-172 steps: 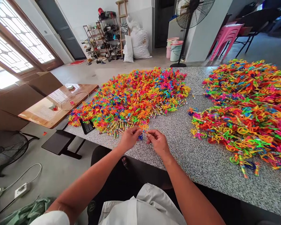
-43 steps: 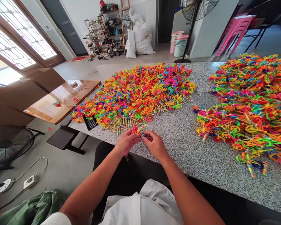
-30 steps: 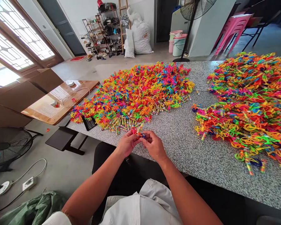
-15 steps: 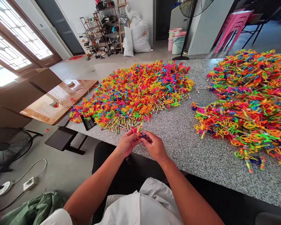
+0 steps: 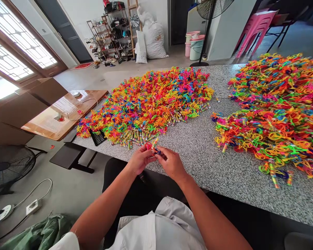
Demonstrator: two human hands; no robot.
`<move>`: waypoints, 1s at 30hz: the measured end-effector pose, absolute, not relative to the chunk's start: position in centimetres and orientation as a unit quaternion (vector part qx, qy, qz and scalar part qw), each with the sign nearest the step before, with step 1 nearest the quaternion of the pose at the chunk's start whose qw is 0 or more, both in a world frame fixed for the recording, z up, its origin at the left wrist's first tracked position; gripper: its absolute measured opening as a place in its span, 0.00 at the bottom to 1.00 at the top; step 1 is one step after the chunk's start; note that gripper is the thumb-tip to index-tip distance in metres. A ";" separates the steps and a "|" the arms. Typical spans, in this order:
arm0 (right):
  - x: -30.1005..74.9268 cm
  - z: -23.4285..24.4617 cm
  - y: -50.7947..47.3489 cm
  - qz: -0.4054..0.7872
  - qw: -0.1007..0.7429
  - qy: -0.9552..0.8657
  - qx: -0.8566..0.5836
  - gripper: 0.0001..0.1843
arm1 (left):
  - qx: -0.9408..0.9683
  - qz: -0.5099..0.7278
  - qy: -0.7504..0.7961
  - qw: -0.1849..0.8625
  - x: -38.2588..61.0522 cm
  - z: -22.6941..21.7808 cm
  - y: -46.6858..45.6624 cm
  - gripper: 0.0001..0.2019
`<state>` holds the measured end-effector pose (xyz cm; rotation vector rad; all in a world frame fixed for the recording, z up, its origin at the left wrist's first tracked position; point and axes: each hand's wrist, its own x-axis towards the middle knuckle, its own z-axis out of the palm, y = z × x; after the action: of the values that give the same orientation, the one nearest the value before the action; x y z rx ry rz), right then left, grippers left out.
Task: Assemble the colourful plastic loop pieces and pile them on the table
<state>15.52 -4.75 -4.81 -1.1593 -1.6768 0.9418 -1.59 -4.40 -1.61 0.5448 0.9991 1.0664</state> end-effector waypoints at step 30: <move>17.8 0.3 -10.2 0.114 0.538 -0.758 -0.351 0.29 | 0.690 0.500 0.346 0.393 -2.2 2.8 -10.3 0.03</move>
<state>17.82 -10.21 0.25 -0.8357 -1.8037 0.2708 -2.24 -10.28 2.84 1.7509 0.8768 1.2682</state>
